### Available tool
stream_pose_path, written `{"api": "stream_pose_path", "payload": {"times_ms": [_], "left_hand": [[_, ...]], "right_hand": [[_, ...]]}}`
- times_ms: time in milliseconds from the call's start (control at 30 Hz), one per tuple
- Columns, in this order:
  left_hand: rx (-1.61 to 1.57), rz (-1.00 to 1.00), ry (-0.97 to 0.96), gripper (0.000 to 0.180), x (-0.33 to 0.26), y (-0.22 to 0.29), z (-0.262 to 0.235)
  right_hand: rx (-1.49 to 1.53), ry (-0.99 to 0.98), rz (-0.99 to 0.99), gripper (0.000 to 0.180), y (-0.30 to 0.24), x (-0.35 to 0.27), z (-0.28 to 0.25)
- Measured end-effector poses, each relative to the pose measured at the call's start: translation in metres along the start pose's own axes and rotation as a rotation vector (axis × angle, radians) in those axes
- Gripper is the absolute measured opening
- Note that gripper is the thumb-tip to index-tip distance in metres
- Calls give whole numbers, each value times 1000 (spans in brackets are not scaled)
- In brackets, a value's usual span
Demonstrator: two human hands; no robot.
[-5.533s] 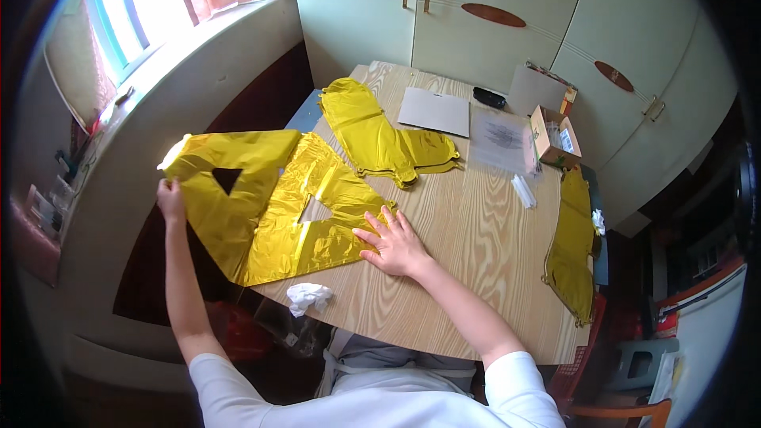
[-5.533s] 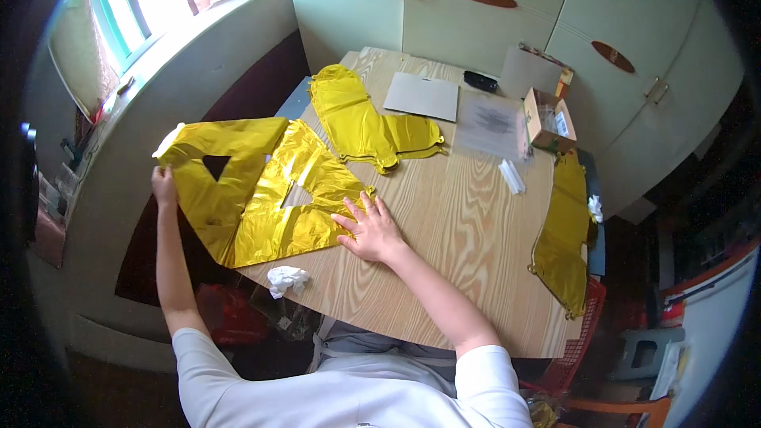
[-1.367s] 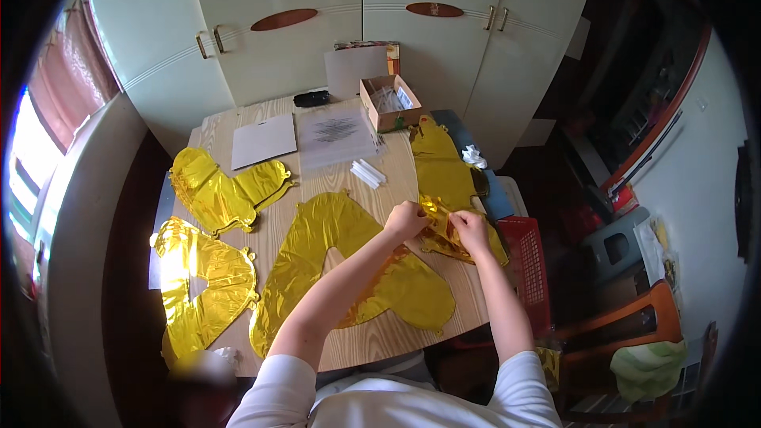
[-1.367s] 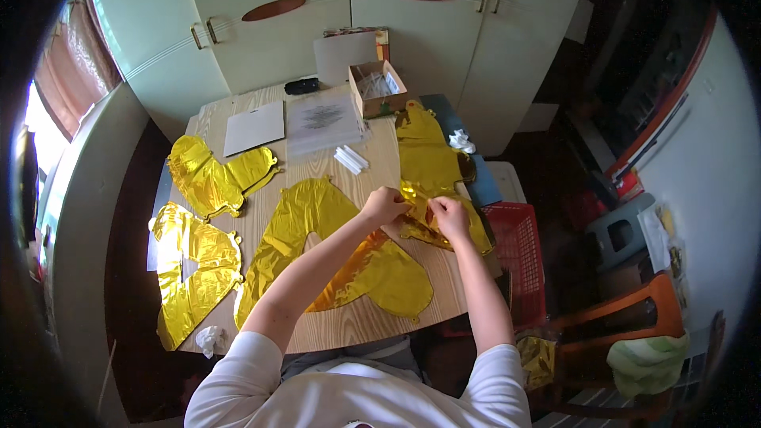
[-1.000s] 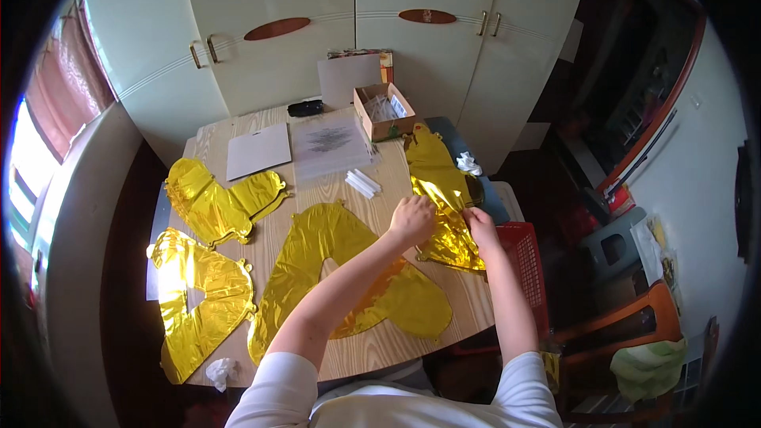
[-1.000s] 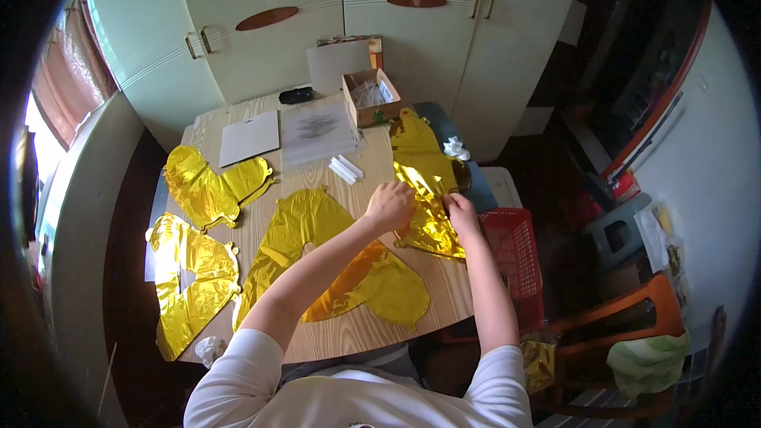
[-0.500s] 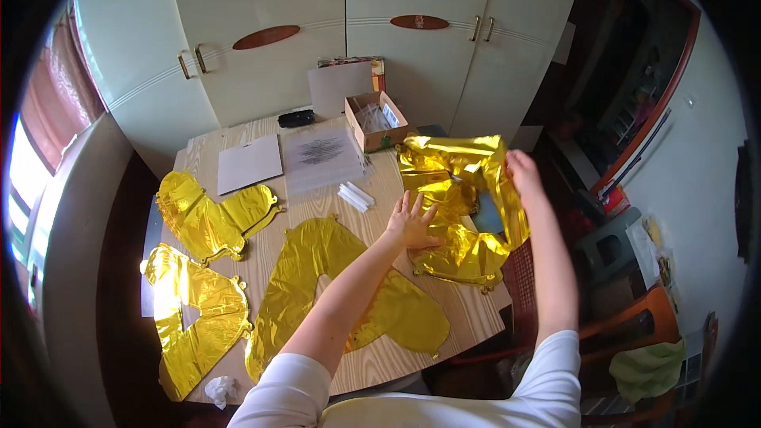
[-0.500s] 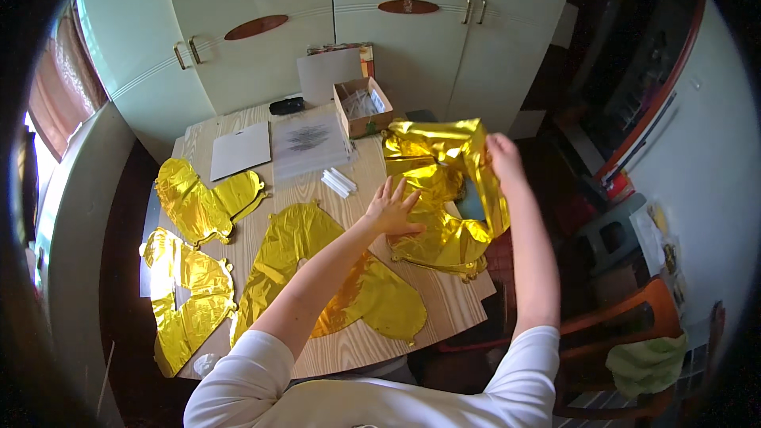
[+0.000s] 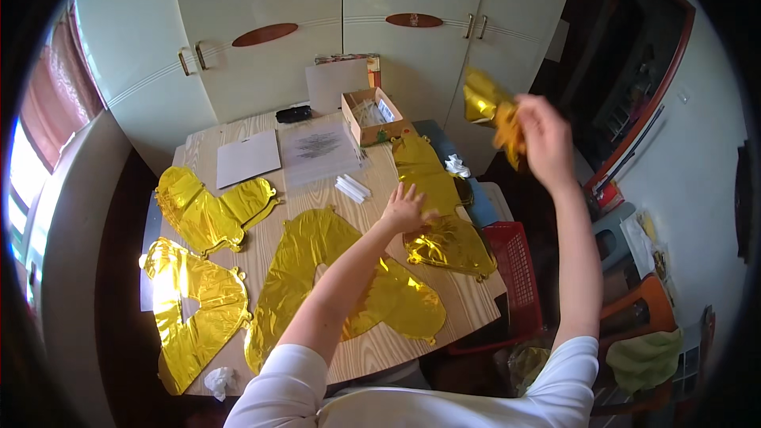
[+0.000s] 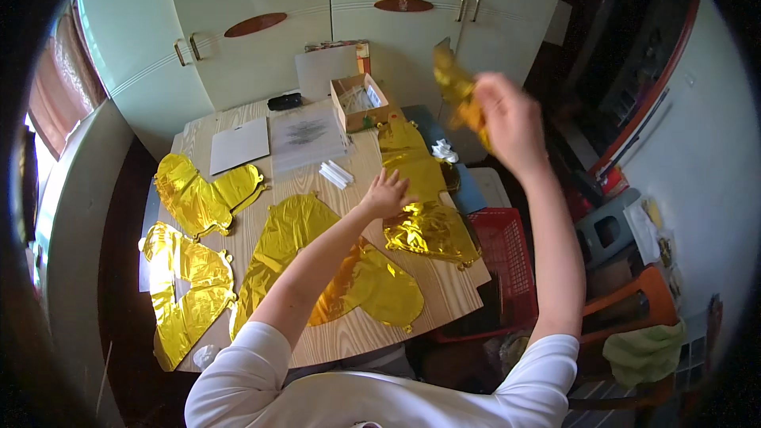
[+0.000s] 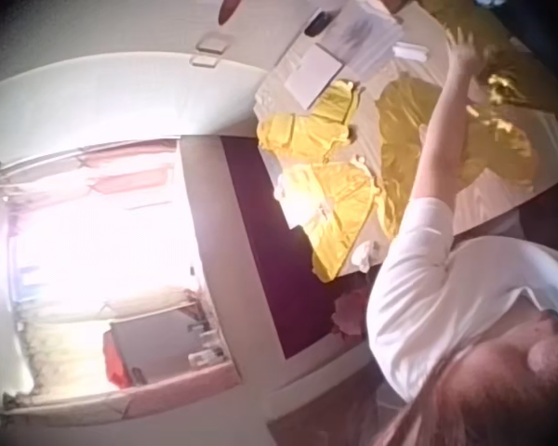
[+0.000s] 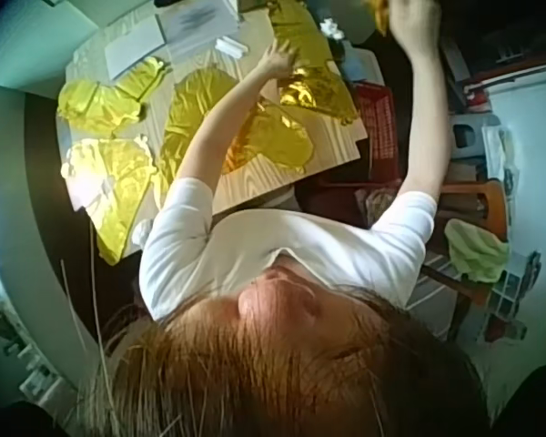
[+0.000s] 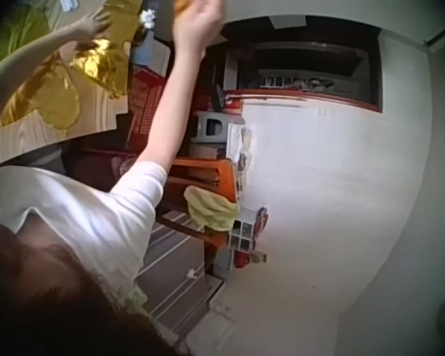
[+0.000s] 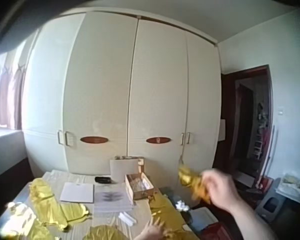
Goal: Folding gold foil balloons and placing them on cardboard backing for packaging.
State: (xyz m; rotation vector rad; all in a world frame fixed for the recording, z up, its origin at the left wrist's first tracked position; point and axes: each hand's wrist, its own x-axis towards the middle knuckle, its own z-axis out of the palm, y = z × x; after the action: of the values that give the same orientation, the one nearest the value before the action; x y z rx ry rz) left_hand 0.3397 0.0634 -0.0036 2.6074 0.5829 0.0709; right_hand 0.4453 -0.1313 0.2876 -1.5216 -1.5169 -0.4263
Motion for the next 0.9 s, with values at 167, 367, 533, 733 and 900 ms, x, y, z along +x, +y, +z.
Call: {"api": "stream_pose_path", "payload": {"times_ms": [167,367,533,733,900], "left_hand": [[-1475,-246,114,66,-44,-16,-40],[-1512,-252,-9,78,-140,-4,-56],[-678,-229,67,96,-184,-11,-35],[232,-88,125,95,-223,26,-57],[-34,-211,377,49,-233,-6,-46]], "right_hand": [[-279,-248,-622,4,-58,-87,37],[-197,-449,-685,5,-100,-194,86],[-88,-530,-649,11,-136,-231,104],[-77,-587,-572,12,-156,-258,116],[-90,-600,-557,9,-168,-264,130]]}}
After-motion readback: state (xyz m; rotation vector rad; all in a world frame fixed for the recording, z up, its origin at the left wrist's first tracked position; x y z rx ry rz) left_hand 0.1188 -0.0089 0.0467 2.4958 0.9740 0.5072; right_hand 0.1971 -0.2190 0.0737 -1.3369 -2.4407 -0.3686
